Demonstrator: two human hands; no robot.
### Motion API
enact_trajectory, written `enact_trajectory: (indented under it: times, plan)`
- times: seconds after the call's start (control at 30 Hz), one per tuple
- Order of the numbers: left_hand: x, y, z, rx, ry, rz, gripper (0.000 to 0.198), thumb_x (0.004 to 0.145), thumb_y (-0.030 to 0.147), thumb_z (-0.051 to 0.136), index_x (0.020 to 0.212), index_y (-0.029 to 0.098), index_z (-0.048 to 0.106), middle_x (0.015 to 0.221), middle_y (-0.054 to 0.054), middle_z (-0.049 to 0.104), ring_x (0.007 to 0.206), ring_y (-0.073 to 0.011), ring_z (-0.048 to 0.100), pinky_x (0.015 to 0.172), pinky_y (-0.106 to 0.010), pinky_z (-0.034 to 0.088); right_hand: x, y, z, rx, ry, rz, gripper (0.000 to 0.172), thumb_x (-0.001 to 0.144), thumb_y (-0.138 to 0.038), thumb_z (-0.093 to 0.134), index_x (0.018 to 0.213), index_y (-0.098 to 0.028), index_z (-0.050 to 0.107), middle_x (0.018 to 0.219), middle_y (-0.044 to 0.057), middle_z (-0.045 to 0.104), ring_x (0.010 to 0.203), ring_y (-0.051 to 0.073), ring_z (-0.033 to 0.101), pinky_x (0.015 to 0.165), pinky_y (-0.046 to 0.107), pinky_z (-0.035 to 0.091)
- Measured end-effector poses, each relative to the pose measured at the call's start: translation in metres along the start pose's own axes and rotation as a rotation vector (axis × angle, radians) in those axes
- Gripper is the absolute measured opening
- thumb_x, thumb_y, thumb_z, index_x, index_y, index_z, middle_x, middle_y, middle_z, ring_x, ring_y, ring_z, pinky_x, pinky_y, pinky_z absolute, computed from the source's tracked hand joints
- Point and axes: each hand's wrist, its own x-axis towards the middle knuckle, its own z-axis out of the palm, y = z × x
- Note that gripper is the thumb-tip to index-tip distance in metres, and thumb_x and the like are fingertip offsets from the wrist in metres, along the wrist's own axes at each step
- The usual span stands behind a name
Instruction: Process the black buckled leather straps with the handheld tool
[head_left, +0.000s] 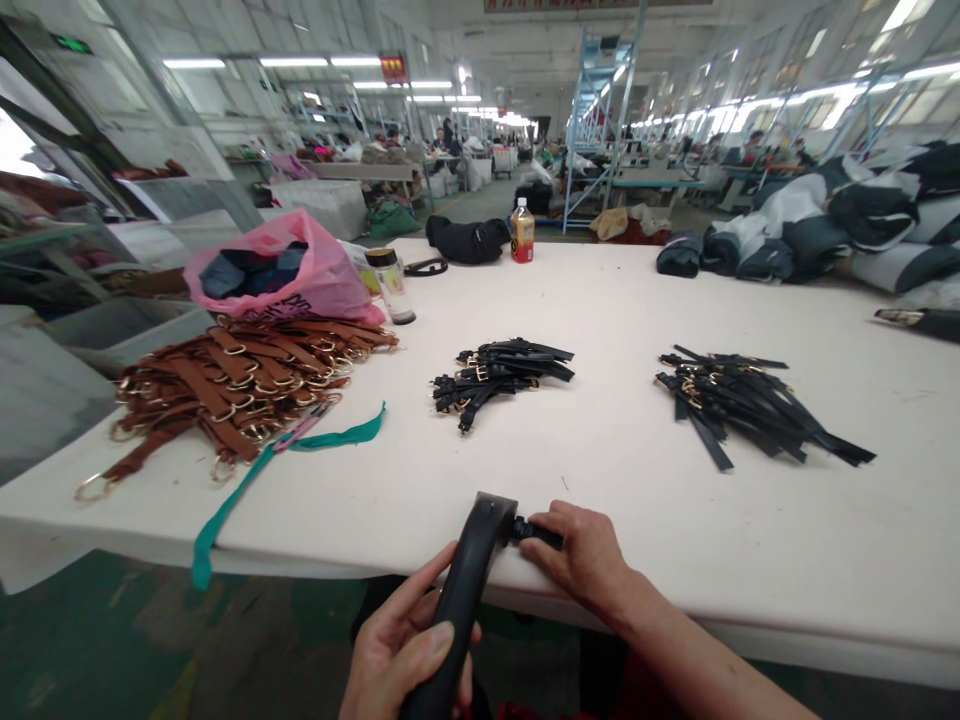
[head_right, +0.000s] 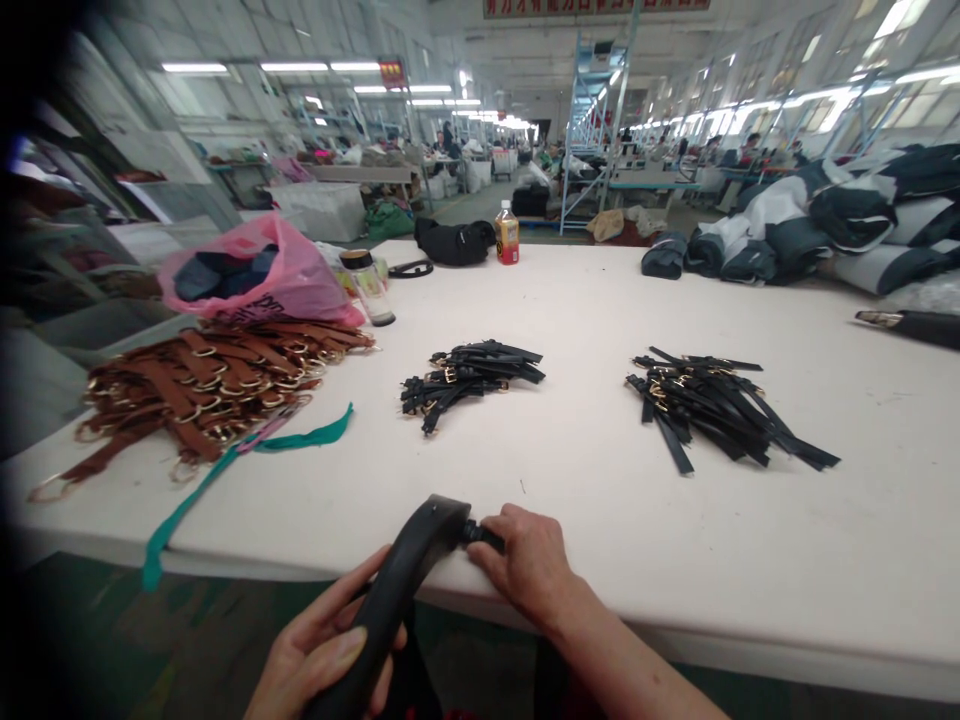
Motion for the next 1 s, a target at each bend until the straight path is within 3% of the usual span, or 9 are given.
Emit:
enact_trajectory:
  times: [0.13,0.27,0.43,0.57,0.7,0.83,0.9,1.0]
  plan:
    - [0.002,0.010,0.006,0.050,-0.009,-0.019,0.065,0.072,0.027,0.066,0.131,0.014,0.043,0.066,-0.009,0.072,0.036,-0.0199,0.061,0.032,-0.026,0.043,-0.003,-0.002,0.000,-0.025,-0.007,-0.034,0.022,0.085,-0.042,0.051,0.082,-0.025,0.064,0.072,-0.001,0.060,0.067,0.013,0.055,0.058,0.024,0.029]
    - [0.014,0.019,0.026,0.103,-0.099,-0.028,0.064,0.071,0.030,0.068,0.130,0.017,0.047,0.068,-0.007,0.071,0.038,-0.0191,0.061,0.033,-0.025,0.042,-0.016,0.002,-0.004,-0.035,-0.012,-0.012,0.019,0.083,-0.042,0.053,0.083,-0.025,0.063,0.074,0.000,0.060,0.065,0.014,0.056,0.056,0.024,0.029]
    - [0.045,0.013,0.058,0.104,-0.203,-0.047,0.065,0.071,0.029,0.066,0.130,0.013,0.045,0.065,-0.005,0.068,0.037,-0.0177,0.060,0.033,-0.023,0.040,-0.039,0.022,-0.014,-0.008,0.013,0.051,0.017,0.084,-0.040,0.052,0.090,-0.028,0.063,0.076,-0.001,0.061,0.066,0.014,0.057,0.057,0.024,0.031]
    - [0.064,0.007,0.070,0.111,-0.223,-0.056,0.068,0.072,0.027,0.065,0.133,0.011,0.040,0.063,-0.004,0.068,0.037,-0.0179,0.060,0.033,-0.024,0.042,-0.054,0.037,-0.024,0.038,0.029,0.103,0.015,0.083,-0.039,0.054,0.088,-0.029,0.064,0.075,-0.001,0.060,0.068,0.015,0.058,0.059,0.024,0.033]
    - [0.063,0.012,0.063,0.110,-0.213,-0.062,0.065,0.074,0.026,0.063,0.133,0.010,0.039,0.064,-0.005,0.069,0.039,-0.0192,0.062,0.033,-0.025,0.043,-0.061,0.050,-0.029,0.062,0.080,0.156,0.020,0.082,-0.040,0.054,0.096,-0.030,0.064,0.079,0.000,0.063,0.072,0.016,0.060,0.063,0.026,0.037]
    - [0.048,0.022,0.043,0.091,-0.182,-0.036,0.065,0.077,0.027,0.059,0.135,0.010,0.034,0.066,-0.009,0.071,0.039,-0.0186,0.061,0.034,-0.024,0.042,-0.055,0.074,-0.038,0.023,0.147,0.188,0.025,0.083,-0.043,0.052,0.098,-0.028,0.065,0.082,0.001,0.065,0.075,0.018,0.062,0.066,0.028,0.042]
    - [0.039,0.026,0.032,0.087,-0.154,-0.013,0.067,0.077,0.028,0.059,0.136,0.011,0.033,0.066,-0.010,0.071,0.038,-0.0188,0.060,0.033,-0.024,0.042,-0.047,0.096,-0.054,-0.035,0.227,0.208,0.028,0.083,-0.046,0.051,0.099,-0.028,0.065,0.086,0.002,0.066,0.076,0.019,0.063,0.066,0.028,0.043]
    - [0.025,0.029,0.015,0.091,-0.063,0.015,0.067,0.075,0.032,0.061,0.134,0.014,0.037,0.065,-0.010,0.071,0.035,-0.0185,0.058,0.032,-0.024,0.038,-0.031,0.143,-0.094,-0.211,0.438,0.322,0.036,0.080,-0.054,0.051,0.101,-0.028,0.065,0.094,0.004,0.067,0.079,0.023,0.063,0.064,0.032,0.044]
